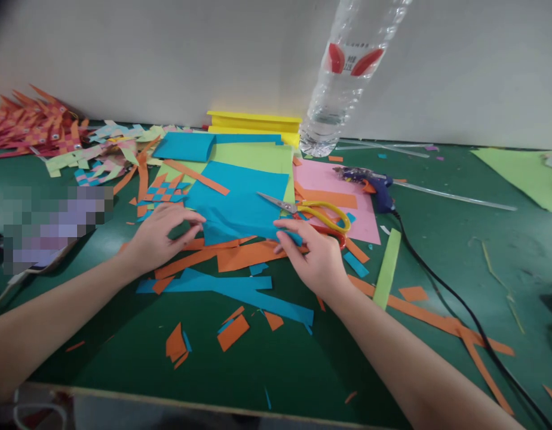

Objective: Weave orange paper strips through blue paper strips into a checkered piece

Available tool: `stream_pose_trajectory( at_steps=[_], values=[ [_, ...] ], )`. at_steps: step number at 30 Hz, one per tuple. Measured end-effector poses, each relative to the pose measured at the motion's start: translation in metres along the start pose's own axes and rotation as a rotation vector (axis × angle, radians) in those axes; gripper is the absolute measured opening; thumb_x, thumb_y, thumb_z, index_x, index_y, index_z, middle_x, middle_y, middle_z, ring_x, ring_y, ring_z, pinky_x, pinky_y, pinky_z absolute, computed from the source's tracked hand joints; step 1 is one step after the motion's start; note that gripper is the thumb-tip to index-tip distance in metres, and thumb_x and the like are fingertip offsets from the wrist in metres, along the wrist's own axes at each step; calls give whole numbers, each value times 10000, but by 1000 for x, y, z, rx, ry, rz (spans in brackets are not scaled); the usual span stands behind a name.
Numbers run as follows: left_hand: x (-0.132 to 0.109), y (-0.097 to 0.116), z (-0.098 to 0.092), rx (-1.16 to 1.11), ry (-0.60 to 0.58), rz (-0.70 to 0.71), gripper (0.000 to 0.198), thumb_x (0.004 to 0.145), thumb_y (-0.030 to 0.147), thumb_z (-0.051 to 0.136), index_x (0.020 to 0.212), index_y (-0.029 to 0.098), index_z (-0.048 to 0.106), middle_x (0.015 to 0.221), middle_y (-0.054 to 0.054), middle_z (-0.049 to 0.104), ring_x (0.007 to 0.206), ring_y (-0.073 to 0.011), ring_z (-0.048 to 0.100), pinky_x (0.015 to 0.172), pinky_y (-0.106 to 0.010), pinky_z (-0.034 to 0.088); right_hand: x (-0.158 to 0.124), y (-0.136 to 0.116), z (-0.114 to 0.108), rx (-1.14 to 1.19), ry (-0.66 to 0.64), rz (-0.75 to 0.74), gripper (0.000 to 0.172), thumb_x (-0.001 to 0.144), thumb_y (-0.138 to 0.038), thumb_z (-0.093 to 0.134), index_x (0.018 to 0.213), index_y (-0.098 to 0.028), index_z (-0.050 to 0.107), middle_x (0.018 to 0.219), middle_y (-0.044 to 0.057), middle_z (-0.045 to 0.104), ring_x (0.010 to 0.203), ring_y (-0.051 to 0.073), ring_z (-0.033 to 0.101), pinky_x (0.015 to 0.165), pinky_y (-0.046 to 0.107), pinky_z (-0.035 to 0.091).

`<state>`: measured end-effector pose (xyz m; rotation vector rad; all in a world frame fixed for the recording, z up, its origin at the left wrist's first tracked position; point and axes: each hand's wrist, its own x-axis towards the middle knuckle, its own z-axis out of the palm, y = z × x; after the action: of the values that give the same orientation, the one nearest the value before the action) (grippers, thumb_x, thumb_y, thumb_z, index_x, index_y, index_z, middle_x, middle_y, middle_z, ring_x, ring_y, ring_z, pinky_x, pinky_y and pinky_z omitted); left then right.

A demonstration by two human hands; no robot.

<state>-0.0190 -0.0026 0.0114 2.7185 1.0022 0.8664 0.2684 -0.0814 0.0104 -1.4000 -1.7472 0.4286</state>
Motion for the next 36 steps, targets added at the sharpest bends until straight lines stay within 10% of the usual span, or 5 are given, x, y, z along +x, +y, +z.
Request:
stream_pose_trajectory(
  at_steps=[8,19,29,36],
  values=[
    [2,-4,-7,-42,204,-65,148,925,226,482,970,227,623,655,15,602,621,-164,561,751,-343,427,4,0,-2,57,66,119,162,903,-287,559,1006,-194,643,622,-11,649,454,118,605,442,251,491],
    [6,-15,-15,-18,-336,318,226,860,466,636,838,243,667,781,-3,672,799,-184,574,888,-378,338,6,3,-1,-67,-22,57,167,880,-248,540,979,-191,662,812,47,724,653,168,699,518,261,527],
    [7,-15,-14,-41,-351,406,207,908,401,596,971,239,709,714,4,618,686,-147,534,826,-348,335,2,0,0,-27,-193,18,202,935,-243,474,1082,-208,609,1101,74,702,940,206,726,599,224,564],
    [5,-11,-12,-49,-317,396,220,894,383,626,982,187,673,774,-13,664,729,-162,567,829,-352,345,4,4,0,5,-200,123,217,953,-276,460,1118,-205,582,916,54,737,804,193,749,555,225,539]
  ],
)
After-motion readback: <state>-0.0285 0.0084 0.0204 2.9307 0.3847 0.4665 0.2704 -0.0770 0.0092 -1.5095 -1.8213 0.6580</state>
